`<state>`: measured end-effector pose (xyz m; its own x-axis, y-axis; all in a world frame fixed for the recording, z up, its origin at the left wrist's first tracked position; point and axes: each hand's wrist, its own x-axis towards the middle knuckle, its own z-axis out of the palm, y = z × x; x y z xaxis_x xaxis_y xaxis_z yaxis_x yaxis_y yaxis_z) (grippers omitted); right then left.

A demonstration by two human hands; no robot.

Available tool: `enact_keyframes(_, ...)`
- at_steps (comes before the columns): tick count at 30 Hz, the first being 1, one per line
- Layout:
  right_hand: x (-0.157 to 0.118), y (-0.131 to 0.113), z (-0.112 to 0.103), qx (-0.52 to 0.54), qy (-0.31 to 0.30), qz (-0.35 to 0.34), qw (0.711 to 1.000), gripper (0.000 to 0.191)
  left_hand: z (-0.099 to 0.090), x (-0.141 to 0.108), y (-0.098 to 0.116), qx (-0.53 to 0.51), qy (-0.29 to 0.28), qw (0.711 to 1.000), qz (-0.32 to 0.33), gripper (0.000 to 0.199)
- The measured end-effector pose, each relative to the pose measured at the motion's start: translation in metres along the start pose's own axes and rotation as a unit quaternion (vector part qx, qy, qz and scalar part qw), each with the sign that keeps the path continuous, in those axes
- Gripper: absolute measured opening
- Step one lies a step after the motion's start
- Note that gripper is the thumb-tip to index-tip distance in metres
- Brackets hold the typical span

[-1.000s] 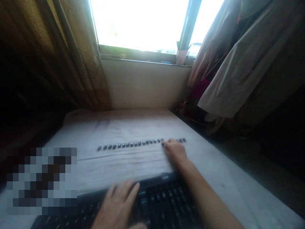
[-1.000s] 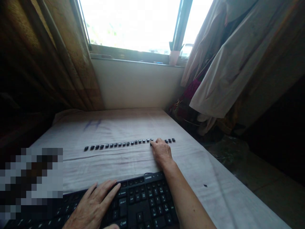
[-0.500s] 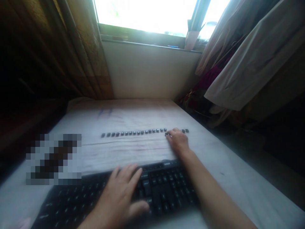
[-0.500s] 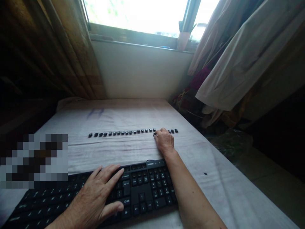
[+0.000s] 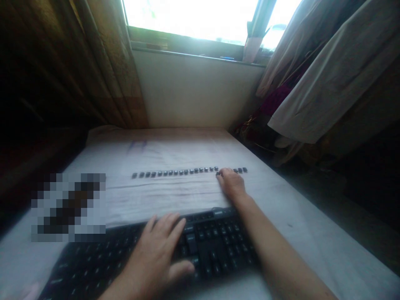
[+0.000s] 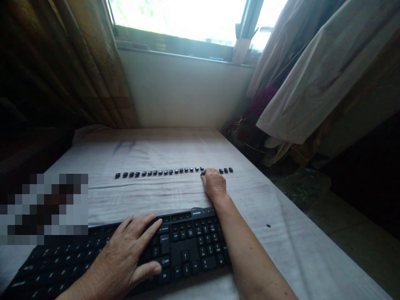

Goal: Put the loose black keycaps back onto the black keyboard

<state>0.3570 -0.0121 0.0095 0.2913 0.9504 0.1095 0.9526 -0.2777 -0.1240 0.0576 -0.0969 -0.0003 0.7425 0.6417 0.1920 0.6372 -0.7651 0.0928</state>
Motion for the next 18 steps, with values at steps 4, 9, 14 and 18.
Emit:
enact_keyframes(4, -0.001, -0.003, -0.008, 0.023, -0.016, -0.012, 1.0, 0.025, -0.001, 0.0, -0.001, 0.007, -0.001, 1.0, 0.009, 0.077)
enact_keyframes(9, -0.002, -0.007, -0.012, 0.042, -0.065, -0.055, 0.995, 0.019, -0.001, 0.0, -0.002, 0.0, 0.003, 1.0, 0.011, 0.076)
enact_keyframes(14, -0.003, -0.008, -0.009, 0.053, -0.073, -0.069, 0.994, 0.022, 0.001, -0.002, -0.001, -0.002, 0.001, 1.0, 0.009, 0.08)
enact_keyframes(18, -0.005, -0.009, -0.016, 0.062, -0.074, -0.074, 0.993, 0.023, 0.004, -0.004, 0.002, -0.002, 0.017, 1.0, 0.013, 0.083)
